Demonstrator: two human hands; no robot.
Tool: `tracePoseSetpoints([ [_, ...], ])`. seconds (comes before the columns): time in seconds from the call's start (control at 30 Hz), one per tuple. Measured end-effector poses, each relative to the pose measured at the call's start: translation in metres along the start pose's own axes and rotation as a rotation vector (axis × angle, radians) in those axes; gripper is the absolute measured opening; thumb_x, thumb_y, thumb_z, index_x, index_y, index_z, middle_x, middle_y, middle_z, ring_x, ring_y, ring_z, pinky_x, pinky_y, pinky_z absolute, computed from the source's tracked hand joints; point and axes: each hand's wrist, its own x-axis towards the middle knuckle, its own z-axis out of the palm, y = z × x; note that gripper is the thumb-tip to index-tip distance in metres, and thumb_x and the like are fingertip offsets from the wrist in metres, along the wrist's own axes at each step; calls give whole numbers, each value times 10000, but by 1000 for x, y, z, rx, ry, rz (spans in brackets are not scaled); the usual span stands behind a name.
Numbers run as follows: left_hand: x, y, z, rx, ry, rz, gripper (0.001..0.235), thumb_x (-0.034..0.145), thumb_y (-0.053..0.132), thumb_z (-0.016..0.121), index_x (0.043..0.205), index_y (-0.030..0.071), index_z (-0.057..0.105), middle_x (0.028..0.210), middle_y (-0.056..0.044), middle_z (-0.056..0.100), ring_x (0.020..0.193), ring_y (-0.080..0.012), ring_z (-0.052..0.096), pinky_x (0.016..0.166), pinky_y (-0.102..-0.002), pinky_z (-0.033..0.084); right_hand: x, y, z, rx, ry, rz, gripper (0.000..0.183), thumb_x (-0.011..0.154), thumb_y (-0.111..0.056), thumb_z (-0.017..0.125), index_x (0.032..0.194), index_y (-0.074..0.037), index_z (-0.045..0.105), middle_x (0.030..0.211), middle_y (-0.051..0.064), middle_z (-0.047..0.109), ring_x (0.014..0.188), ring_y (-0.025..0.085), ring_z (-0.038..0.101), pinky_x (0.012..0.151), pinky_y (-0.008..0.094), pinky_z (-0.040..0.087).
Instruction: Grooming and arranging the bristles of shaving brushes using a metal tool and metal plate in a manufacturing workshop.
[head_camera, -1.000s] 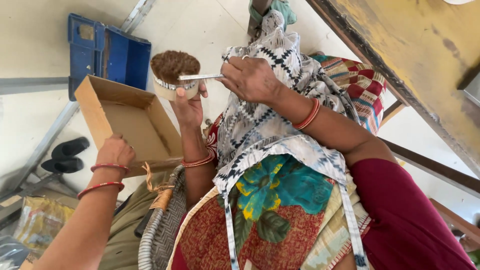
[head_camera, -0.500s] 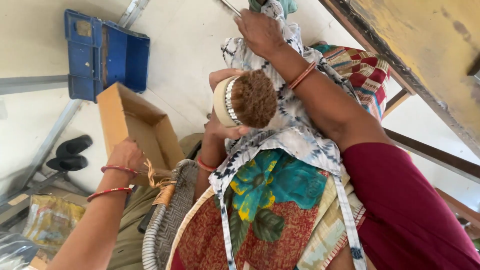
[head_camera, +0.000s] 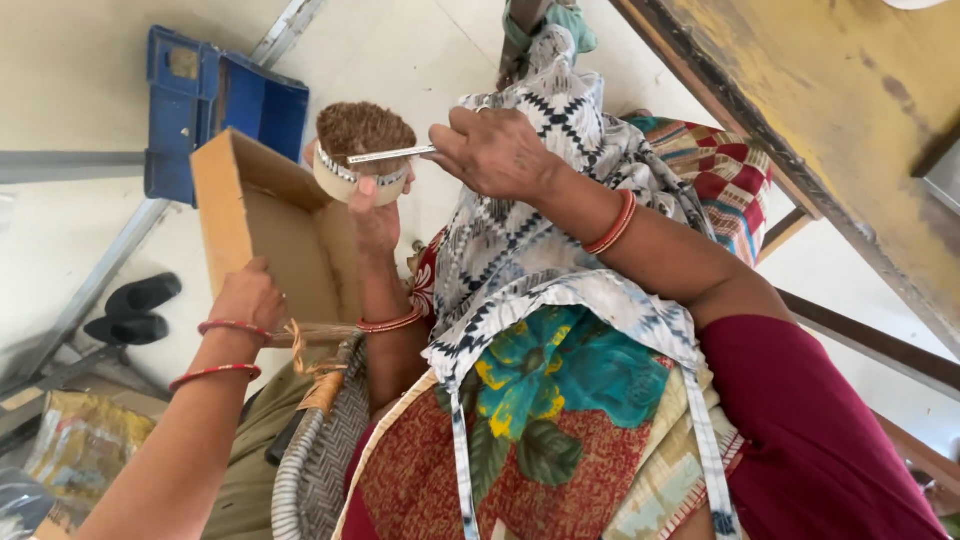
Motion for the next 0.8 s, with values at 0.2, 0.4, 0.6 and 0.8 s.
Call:
tracePoseSetpoints([
  [0.2, -12, -4, 35, 170, 10, -6, 160, 892, 282, 643, 866, 261, 799, 943, 52, 748, 1050, -155, 622, 942, -258, 490, -4, 7, 30, 72, -85, 76, 303, 1053, -350, 666, 991, -82, 539, 759, 80, 499, 543, 239, 573, 464, 392, 467],
  [0.4, -6, 8, 35, 225, -66, 62, 204, 949, 268, 597, 861, 261, 781, 975, 46, 765, 1015, -110, 664, 984, -271, 458, -13, 46, 67, 132, -135, 166, 283, 1096, -358, 582, 1019, -89, 542, 757, 84, 542, 560, 266, 587, 489, 410, 490],
  [0.6, -1, 15, 41, 160, 57, 45, 185, 906, 250, 619, 846, 229, 793, 974, 53, 775, 1038, -119, 656, 981, -260, 465, -39, 76, 72, 78, -151, 495, 331, 1164, -339, 507, 962, -83, 558, 686, 72, 533, 554, 264, 587, 498, 405, 496],
  [0.8, -7, 7, 19, 109, 73, 80, 217, 923, 271, 594, 837, 245, 792, 967, 44, 764, 1009, -119, 666, 969, -275, 466, -14, 4, -4, 134, 59, 117, 237, 1084, -261, 644, 974, -67, 561, 758, 78, 512, 572, 228, 556, 507, 383, 476],
])
